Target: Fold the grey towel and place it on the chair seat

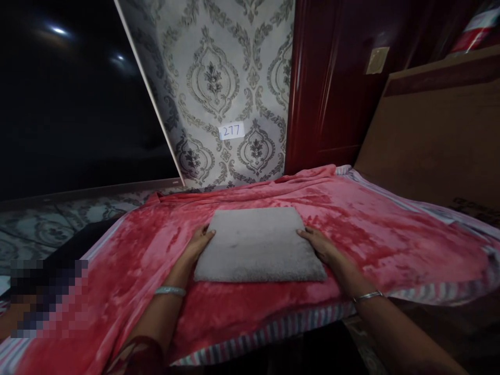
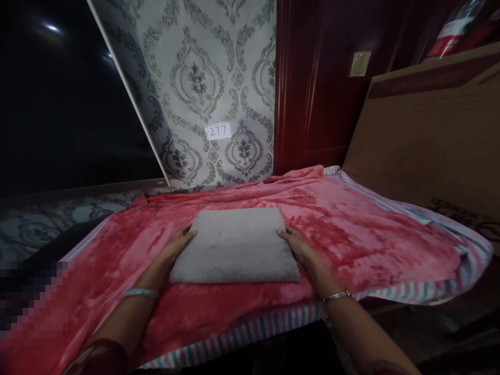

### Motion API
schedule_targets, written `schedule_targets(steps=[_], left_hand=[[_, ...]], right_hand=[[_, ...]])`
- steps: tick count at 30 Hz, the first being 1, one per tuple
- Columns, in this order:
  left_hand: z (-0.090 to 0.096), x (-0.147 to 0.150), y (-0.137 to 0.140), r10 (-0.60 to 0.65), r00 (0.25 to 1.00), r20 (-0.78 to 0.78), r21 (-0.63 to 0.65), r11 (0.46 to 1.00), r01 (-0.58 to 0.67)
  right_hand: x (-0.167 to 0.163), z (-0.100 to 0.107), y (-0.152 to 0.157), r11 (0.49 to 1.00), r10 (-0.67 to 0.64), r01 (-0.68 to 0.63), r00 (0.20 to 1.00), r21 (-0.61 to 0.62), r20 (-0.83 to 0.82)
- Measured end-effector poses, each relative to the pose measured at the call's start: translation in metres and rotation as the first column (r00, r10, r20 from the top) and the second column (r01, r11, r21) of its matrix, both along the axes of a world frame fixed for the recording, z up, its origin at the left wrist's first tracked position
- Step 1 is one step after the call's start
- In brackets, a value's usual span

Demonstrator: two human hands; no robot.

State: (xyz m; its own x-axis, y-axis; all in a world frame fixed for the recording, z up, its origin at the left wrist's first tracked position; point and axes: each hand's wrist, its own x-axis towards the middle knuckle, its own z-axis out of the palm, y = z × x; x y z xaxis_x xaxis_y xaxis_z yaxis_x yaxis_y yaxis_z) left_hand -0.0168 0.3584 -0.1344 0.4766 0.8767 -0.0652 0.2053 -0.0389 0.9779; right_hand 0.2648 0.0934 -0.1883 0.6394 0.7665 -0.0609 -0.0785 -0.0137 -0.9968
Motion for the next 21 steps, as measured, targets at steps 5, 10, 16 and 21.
schedule_targets(steps=[5, 10, 16, 21], left_hand=[[-0.012, -0.002, 0.007, -0.043, 0.999, -0.029, 0.128, 0.991, 0.047], [-0.010, 0.002, 0.005, -0.034, 0.999, -0.002, 0.184, 0.982, 0.033], [0.005, -0.008, -0.019, 0.008, 1.000, -0.009, 0.239, 0.971, -0.006], [-0.015, -0.015, -0.030, 0.021, 0.992, -0.122, 0.244, 0.970, 0.010]], right_hand=[[0.000, -0.001, -0.001, 0.999, 0.046, -0.046, 0.997, -0.004, -0.062], [0.002, 0.007, 0.005, 0.998, 0.055, -0.054, 0.995, 0.010, -0.081], [0.018, 0.026, 0.010, 0.998, 0.049, -0.051, 0.997, 0.032, 0.057], [0.022, 0.003, 0.007, 0.992, 0.045, -0.033, 0.994, -0.119, 0.098]])
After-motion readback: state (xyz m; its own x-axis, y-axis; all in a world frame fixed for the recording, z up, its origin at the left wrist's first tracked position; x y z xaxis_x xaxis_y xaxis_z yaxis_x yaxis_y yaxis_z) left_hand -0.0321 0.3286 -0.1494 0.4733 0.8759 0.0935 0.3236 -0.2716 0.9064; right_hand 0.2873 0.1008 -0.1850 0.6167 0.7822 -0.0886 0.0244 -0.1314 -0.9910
